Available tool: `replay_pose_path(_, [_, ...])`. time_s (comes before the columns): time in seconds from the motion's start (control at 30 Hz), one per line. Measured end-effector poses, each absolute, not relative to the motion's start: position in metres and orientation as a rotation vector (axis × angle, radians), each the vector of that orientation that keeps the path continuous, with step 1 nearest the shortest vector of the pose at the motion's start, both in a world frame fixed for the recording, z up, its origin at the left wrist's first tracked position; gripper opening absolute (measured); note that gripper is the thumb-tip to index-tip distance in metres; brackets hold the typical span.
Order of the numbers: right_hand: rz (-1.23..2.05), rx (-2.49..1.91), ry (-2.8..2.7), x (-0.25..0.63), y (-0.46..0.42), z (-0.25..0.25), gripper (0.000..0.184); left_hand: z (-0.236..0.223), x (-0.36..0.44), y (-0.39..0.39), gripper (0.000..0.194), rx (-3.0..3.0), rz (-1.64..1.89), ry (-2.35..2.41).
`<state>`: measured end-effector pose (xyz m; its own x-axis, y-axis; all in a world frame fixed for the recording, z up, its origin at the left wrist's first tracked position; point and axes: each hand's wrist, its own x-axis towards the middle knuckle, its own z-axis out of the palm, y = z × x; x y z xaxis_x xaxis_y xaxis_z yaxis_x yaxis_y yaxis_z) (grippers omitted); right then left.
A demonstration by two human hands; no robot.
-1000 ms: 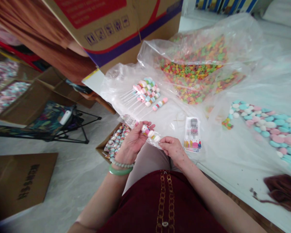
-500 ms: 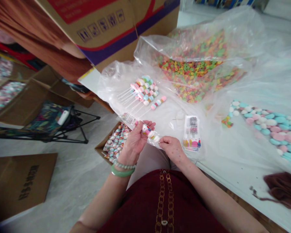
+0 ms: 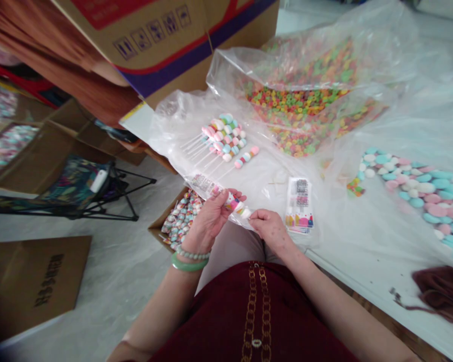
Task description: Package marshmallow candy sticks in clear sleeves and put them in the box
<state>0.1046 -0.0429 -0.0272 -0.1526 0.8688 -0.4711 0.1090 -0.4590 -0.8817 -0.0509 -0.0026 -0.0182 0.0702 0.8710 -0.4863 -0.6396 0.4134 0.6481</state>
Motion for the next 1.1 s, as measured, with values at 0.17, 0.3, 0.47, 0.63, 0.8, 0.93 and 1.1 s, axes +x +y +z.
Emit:
replay_pose_path(0.17, [0.745,-1.539,-2.013,0.101,-0.052,-0.026,0.021,-0.015,-0.049,-0.002,0.017,0.284,1.119,0.995])
replay_pose_path(0.3, [0.336,-1.536,-2.309,0.101,-0.058,-0.021,0.025,-0.020,-0.049,-0.002,0.017,0.115,1.131,0.974])
replay_pose_path(0.47, [0.371,-1.505,-2.360,0.096,-0.059,-0.023,0.025,-0.026,-0.048,-0.003,0.018,-0.031,1.235,0.966])
replay_pose_path(0.63, [0.818,-1.663,-1.941,0.098,-0.052,-0.025,0.015,-0.023,-0.046,-0.006,0.017,0.063,1.241,0.939])
replay_pose_path(0.8, [0.960,-1.472,-1.919,0.101,-0.049,-0.024,0.045,-0.023,-0.042,-0.006,0.020,0.087,1.204,0.917])
replay_pose_path(0.93, [0.927,-1.391,-2.023,0.103,-0.049,-0.027,0.045,-0.022,-0.042,-0.004,0.024,0.045,1.153,0.921])
replay_pose_path(1.1, [0.821,-1.473,-2.172,0.105,-0.048,-0.021,0.044,-0.019,-0.041,-0.003,0.026,0.045,1.154,0.900])
